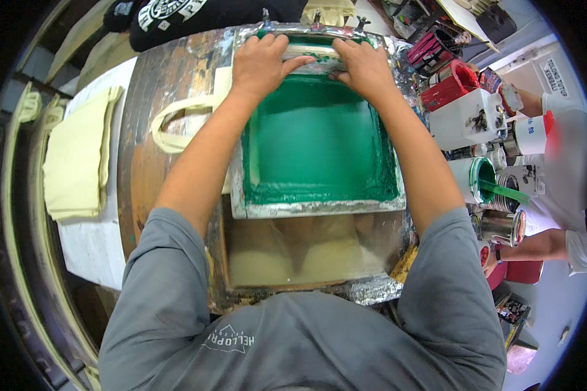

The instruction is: The person screen prints green logos onto yellow tote bags by placing each bag on a board, lowering a screen frame, and pulling green ink across the mesh with a squeegee.

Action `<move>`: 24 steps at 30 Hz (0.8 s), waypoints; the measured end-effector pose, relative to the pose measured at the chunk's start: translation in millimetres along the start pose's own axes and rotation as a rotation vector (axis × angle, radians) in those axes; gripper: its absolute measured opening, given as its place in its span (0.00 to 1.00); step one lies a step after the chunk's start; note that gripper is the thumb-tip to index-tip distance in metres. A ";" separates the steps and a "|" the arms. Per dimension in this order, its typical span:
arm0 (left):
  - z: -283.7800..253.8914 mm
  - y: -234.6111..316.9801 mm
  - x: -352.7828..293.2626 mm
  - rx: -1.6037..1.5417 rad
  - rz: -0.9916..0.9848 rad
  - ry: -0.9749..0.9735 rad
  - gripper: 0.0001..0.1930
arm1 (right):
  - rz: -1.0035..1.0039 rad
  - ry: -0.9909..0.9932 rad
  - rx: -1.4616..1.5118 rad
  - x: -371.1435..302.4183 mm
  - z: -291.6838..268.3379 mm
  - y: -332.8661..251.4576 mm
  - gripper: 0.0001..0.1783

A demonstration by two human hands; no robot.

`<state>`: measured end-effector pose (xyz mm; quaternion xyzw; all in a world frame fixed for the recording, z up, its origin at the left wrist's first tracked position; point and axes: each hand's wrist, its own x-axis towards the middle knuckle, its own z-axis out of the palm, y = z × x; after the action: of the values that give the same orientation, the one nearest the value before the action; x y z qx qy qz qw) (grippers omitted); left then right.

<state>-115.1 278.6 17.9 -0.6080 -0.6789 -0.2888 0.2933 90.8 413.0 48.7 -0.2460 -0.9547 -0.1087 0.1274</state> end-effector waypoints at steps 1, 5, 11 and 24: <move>-8.5 3.2 -7.7 -0.001 0.004 0.000 0.34 | 0.000 -0.035 0.027 -9.6 -7.8 -5.9 0.34; -51.4 32.6 -45.1 -0.011 -0.024 -0.014 0.31 | 0.001 -0.060 0.047 -59.1 -32.7 -35.9 0.32; -125.3 87.4 -108.2 -0.076 -0.036 -0.067 0.27 | 0.043 -0.152 0.066 -152.8 -74.1 -85.6 0.33; -208.9 79.2 -214.2 -0.075 -0.416 -0.223 0.54 | 0.070 0.038 0.134 -223.1 -94.8 -133.0 0.27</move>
<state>-7.5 -10.9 -1.7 -0.4936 -0.8065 -0.2994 0.1279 231.5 175.0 52.7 -0.2680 -0.9480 -0.0447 0.1657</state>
